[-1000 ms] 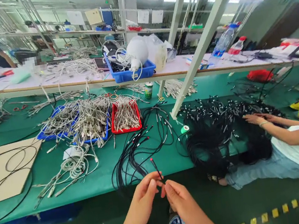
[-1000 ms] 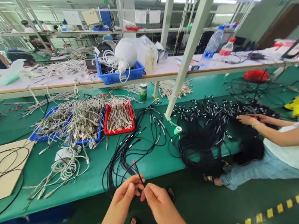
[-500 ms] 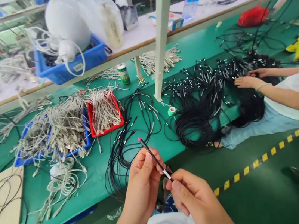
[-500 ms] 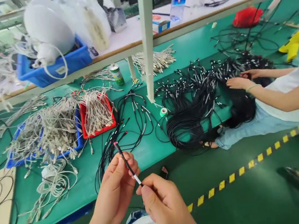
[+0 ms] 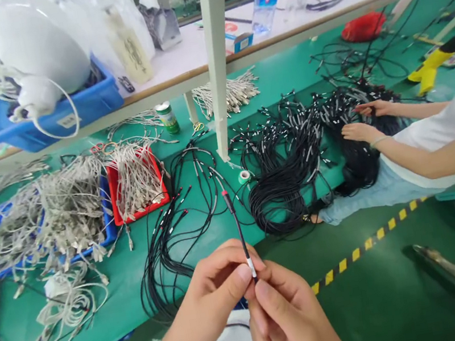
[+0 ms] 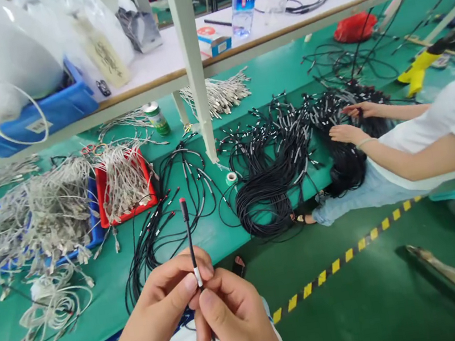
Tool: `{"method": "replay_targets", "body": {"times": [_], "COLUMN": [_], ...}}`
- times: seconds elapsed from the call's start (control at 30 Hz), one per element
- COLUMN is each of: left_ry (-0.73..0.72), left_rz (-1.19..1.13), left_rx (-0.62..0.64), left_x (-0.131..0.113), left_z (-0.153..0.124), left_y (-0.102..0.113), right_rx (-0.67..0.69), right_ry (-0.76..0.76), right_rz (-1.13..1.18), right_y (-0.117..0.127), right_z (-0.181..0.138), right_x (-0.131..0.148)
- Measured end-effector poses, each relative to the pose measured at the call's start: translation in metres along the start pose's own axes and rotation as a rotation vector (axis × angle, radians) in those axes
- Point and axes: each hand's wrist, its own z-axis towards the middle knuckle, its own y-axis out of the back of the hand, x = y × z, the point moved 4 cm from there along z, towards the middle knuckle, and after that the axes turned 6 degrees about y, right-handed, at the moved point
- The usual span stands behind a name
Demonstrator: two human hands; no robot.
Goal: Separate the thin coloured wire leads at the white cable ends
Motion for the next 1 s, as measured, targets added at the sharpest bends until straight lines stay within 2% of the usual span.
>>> {"method": "replay_targets", "body": {"times": [0.17,0.3,0.4,0.47,0.57,0.63,0.7,0.8,0.93,1.0], "left_ry": [-0.016,-0.004,-0.013,-0.036,-0.079,-0.085,-0.075,-0.064,-0.032,0.003], "left_rz": [0.017,-0.073,-0.138,-0.160,-0.180,-0.215,-0.288,-0.458,-0.620,-0.672], "left_rx": [0.049,0.091,0.058,-0.011,-0.106,-0.149,-0.175,-0.155,-0.116,-0.114], "left_x": [-0.012,-0.020,-0.024,-0.025,-0.024,-0.023,-0.022,-0.024,-0.024,-0.021], "left_z": [-0.008,-0.023,-0.035,-0.041,-0.046,-0.048,-0.050,-0.051,-0.050,-0.049], "left_y": [0.013,0.026,0.038,0.047,0.059,0.065,0.070,0.076,0.086,0.093], "right_rx": [-0.022,-0.025,-0.087,-0.167,-0.282,-0.270,-0.234,-0.187,-0.049,0.001], "right_ry": [0.029,0.009,0.039,0.156,0.463,0.619,0.639,0.479,0.109,-0.036], "right_rz": [-0.068,-0.118,-0.225,-0.406,-0.825,-1.032,-1.086,-0.870,-0.236,0.009], "right_y": [-0.018,-0.039,-0.054,-0.060,-0.066,-0.070,-0.073,-0.079,-0.093,-0.097], "right_z": [0.000,0.002,0.006,0.009,0.013,0.016,0.021,0.029,0.041,0.047], "right_x": [-0.008,-0.020,-0.029,-0.034,-0.037,-0.041,-0.047,-0.055,-0.075,-0.087]}}
